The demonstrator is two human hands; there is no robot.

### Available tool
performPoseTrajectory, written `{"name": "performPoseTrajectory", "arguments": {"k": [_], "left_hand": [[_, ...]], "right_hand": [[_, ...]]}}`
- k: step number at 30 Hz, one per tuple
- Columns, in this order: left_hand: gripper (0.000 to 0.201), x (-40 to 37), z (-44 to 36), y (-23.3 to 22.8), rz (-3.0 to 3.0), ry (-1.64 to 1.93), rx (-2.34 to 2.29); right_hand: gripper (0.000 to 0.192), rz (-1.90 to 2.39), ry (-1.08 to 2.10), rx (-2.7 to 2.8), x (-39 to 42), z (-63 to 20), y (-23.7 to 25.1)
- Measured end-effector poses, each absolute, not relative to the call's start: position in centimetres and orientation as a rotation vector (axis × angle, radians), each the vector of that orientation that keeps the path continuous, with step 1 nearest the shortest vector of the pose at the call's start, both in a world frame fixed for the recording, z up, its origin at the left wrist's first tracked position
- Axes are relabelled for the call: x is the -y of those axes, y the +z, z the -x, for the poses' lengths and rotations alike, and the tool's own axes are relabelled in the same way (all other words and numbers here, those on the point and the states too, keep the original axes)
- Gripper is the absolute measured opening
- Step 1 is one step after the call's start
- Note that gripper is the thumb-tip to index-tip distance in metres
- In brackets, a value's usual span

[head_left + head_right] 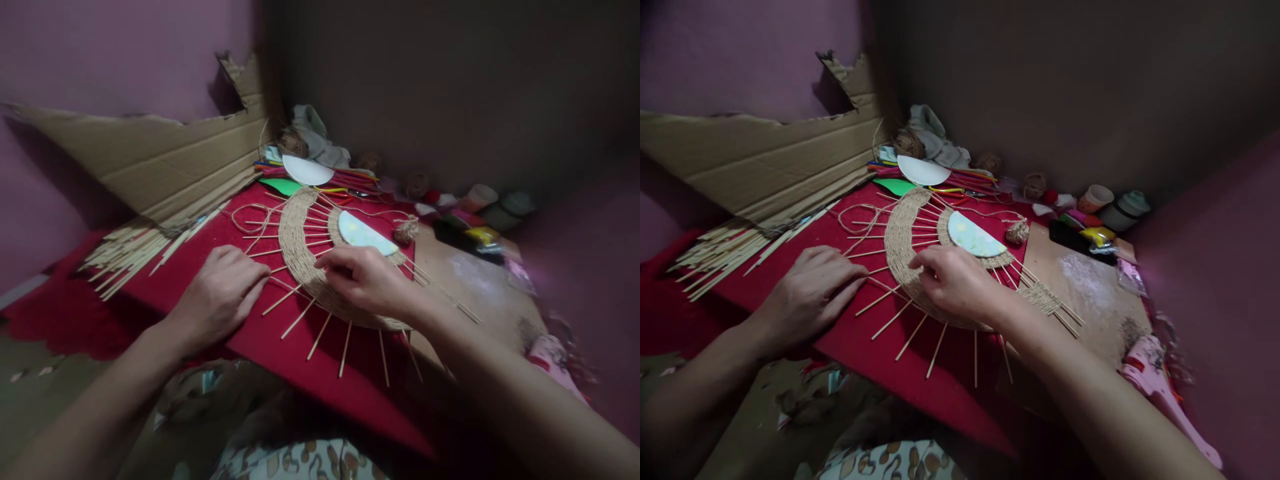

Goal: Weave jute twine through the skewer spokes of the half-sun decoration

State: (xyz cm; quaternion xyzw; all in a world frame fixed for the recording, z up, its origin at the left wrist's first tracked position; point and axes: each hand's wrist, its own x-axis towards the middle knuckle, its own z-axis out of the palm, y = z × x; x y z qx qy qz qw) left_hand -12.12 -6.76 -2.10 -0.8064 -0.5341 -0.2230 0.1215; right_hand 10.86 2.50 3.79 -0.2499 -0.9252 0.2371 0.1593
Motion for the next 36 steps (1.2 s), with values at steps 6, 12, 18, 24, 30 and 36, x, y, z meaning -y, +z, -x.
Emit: {"name": "performPoseTrajectory", "arguments": {"k": [6, 12, 18, 24, 30, 36], "left_hand": [[0.018, 6.9, 12.0, -2.0, 2.289, -0.649, 1.660], [0.017, 7.0, 12.2, -1.9, 2.275, -0.699, 1.720], [0.020, 7.3, 12.6, -1.4, 2.294, -0.899, 1.966], [0.022, 8.0, 13.8, -1.6, 2.249, -0.979, 2.123], [0.024, 8.6, 14.5, -1.7, 2.360, -0.882, 1.990], [0.025, 8.3, 15.3, -1.7, 2.411, -0.787, 2.008]], "right_hand": [[0.025, 0.667, 0.709, 2.640, -3.6, -5.3, 3.4], [0.017, 0.574, 0.412, 2.869, -4.1, -3.8, 1.2], [0.020, 0.416, 0.015, 2.986, -3.4, -4.3, 0.8], [0.031, 0.435, -0.195, 3.101, -2.2, -3.5, 1.5], [0.031, 0.462, -0.195, 3.118, -2.3, -3.7, 1.5], [0.032, 0.467, -0.121, 3.061, -2.5, -3.8, 1.1]]}}
